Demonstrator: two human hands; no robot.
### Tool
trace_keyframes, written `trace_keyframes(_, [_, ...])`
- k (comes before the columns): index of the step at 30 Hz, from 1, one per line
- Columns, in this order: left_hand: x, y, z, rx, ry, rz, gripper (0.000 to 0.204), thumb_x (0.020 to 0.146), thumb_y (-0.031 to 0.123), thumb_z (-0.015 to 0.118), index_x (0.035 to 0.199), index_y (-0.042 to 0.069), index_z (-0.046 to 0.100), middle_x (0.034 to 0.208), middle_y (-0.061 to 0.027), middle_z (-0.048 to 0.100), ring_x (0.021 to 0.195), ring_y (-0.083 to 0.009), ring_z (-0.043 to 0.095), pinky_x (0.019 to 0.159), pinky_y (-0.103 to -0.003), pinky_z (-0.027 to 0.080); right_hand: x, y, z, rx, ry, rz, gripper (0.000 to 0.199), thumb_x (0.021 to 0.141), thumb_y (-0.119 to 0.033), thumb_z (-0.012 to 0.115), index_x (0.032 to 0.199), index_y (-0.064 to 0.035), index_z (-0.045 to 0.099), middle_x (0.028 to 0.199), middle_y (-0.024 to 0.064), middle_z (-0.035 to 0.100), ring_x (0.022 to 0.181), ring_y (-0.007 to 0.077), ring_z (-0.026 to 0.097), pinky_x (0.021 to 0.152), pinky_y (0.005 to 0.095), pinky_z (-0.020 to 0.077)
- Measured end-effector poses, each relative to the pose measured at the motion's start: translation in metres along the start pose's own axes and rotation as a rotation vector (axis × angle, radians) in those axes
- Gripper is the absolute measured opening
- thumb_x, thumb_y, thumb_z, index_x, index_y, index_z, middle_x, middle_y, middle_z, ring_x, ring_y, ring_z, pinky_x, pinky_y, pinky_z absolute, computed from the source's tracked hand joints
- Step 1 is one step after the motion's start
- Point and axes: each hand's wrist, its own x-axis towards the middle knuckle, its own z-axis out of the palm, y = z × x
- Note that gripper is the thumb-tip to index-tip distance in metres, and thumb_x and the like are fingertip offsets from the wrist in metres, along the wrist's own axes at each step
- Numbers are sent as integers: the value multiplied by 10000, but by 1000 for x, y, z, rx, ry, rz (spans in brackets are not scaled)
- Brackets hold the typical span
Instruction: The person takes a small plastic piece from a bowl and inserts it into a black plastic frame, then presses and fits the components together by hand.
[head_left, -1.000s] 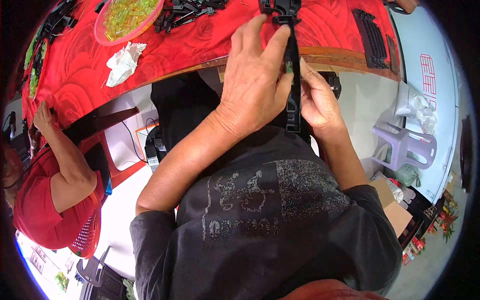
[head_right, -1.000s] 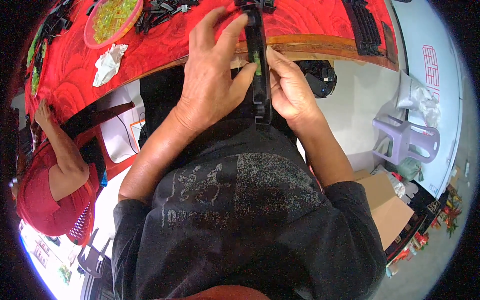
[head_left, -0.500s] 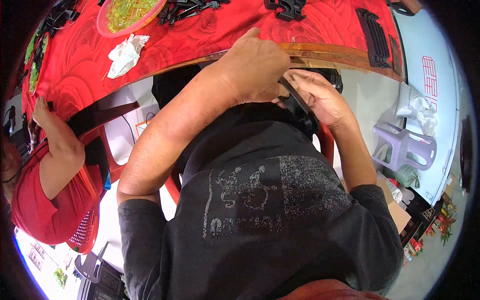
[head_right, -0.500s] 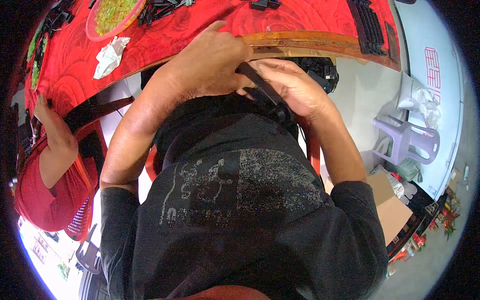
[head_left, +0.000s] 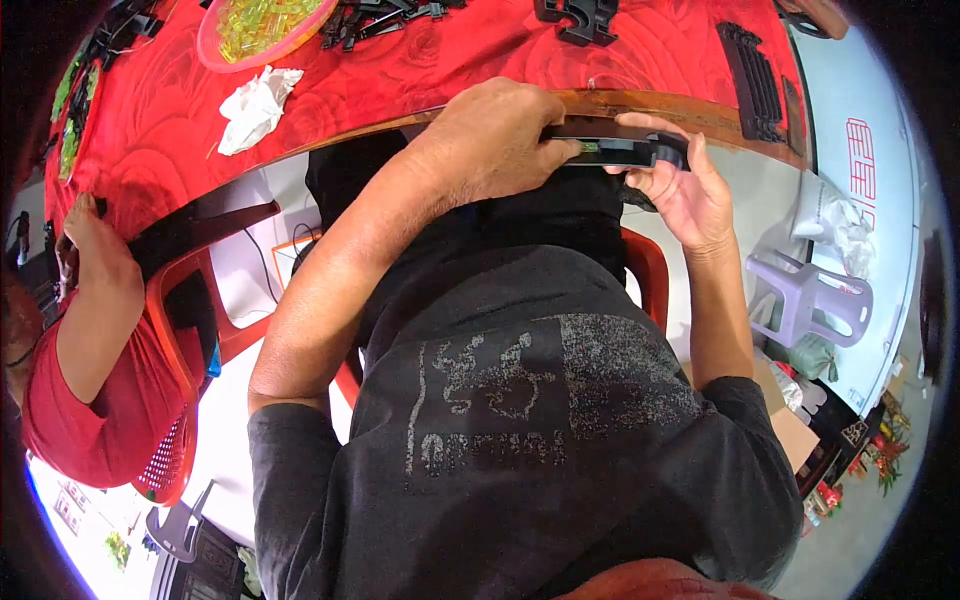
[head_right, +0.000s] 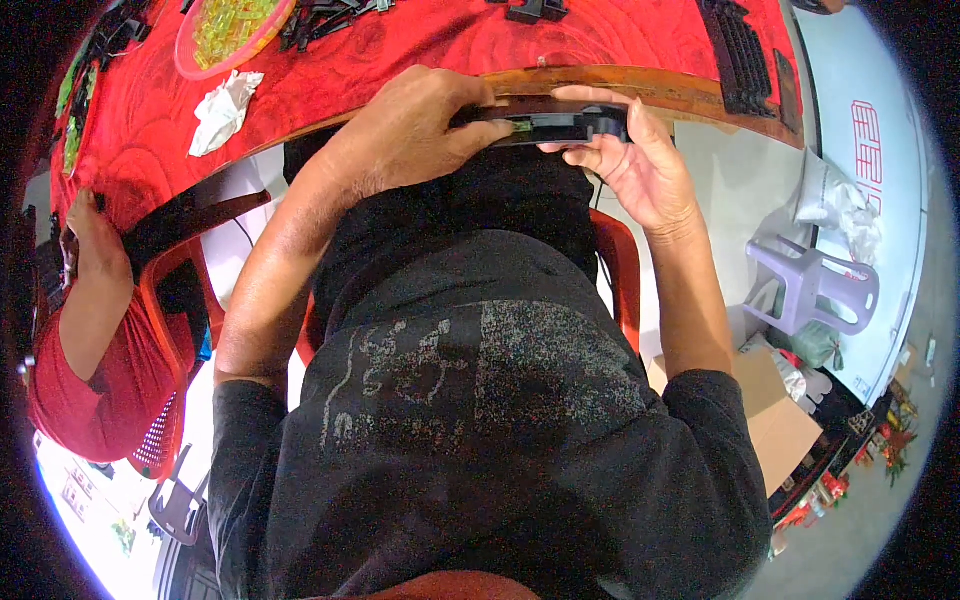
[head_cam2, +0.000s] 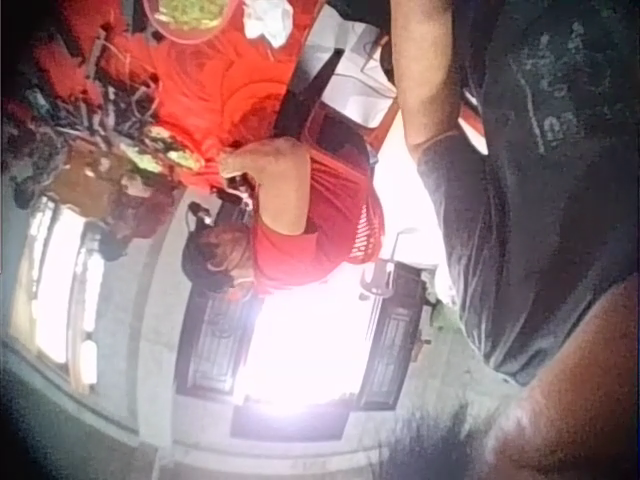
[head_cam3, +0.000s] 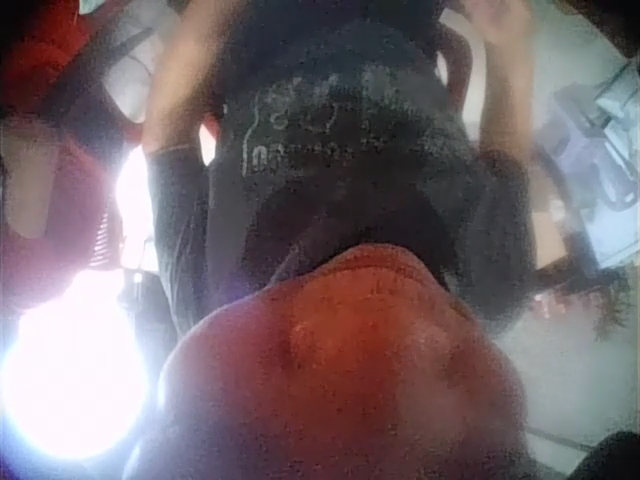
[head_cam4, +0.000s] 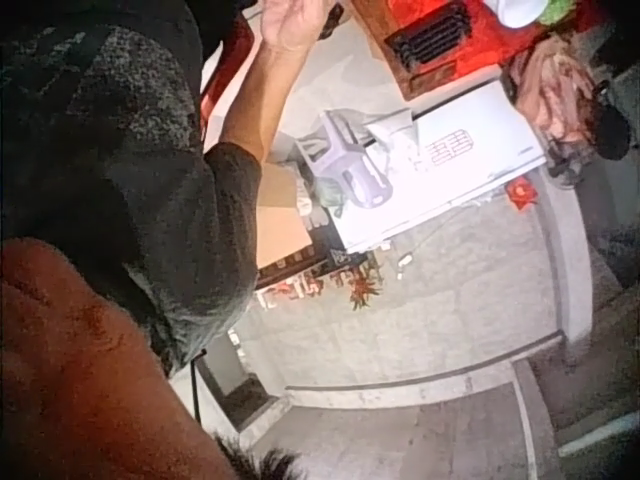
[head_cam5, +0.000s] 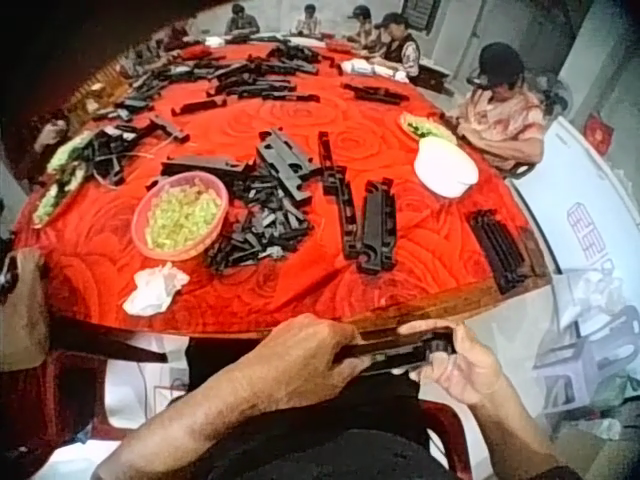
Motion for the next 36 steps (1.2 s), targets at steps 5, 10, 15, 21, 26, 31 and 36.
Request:
trace_keyframes(5, [2, 12, 11, -29, 57, -3, 243, 876, 231, 686, 965, 6, 707, 798, -246, 652, 771, -426, 657, 673, -475, 514, 1, -2, 8, -26, 103, -80, 596, 1040, -432, 462, 1254, 119, 538, 1061, 229, 687, 914, 304, 715, 791, 343, 605])
trace_keyframes(10, [1, 16, 21, -100, 135, 24, 207, 860, 180, 692, 975, 9, 710, 773, -247, 641, 730, -424, 654, 645, -462, 514, 1, -4, 7, -121, 212, -110, 550, 1063, -431, 404, 1162, 76, 591, 978, 176, 702, 773, 249, 703, 657, 300, 560])
trace_keyframes(15, [1, 18, 25, -190, 108, -13, 216, 853, 178, 694, 988, 10, 713, 779, -251, 639, 734, -413, 662, 649, -448, 514, 3, -4, 10, -182, 256, -126, 550, 1054, -444, 423, 1118, 69, 610, 880, 148, 705, 681, 213, 682, 594, 289, 536])
trace_keyframes(21, [0, 22, 36, -247, 175, -12, 239, 844, 170, 692, 977, -29, 702, 802, -250, 652, 768, -384, 678, 672, -425, 514, 10, -9, 26, -250, 379, -152, 551, 1011, -462, 514, 984, 67, 665, 744, 128, 694, 580, 175, 665, 508, 250, 500])
trace_keyframes(26, [-1, 26, 36, -324, 179, -25, 238, 849, 163, 684, 942, -56, 687, 828, -250, 661, 779, -372, 683, 672, -419, 511, 11, -16, 32, -259, 409, -112, 558, 989, -484, 537, 951, 55, 676, 714, 113, 687, 542, 164, 653, 474, 243, 484])
trace_keyframes(31, [-3, 24, 48, -334, 258, -36, 272, 849, 203, 689, 954, -47, 689, 724, -258, 639, 743, -431, 662, 690, -484, 526, 15, -17, 34, -388, 413, -72, 562, 1003, -507, 498, 933, 26, 664, 710, 87, 659, 513, 154, 594, 456, 251, 433])
trace_keyframes(36, [-10, 32, 39, -429, 242, -38, 402, 873, 201, 706, 1193, -10, 584, 905, -225, 670, 872, -406, 668, 760, -449, 528, 19, -18, 24, -323, 451, -75, 564, 977, -516, 540, 917, 27, 677, 699, 89, 668, 516, 155, 609, 467, 247, 454])
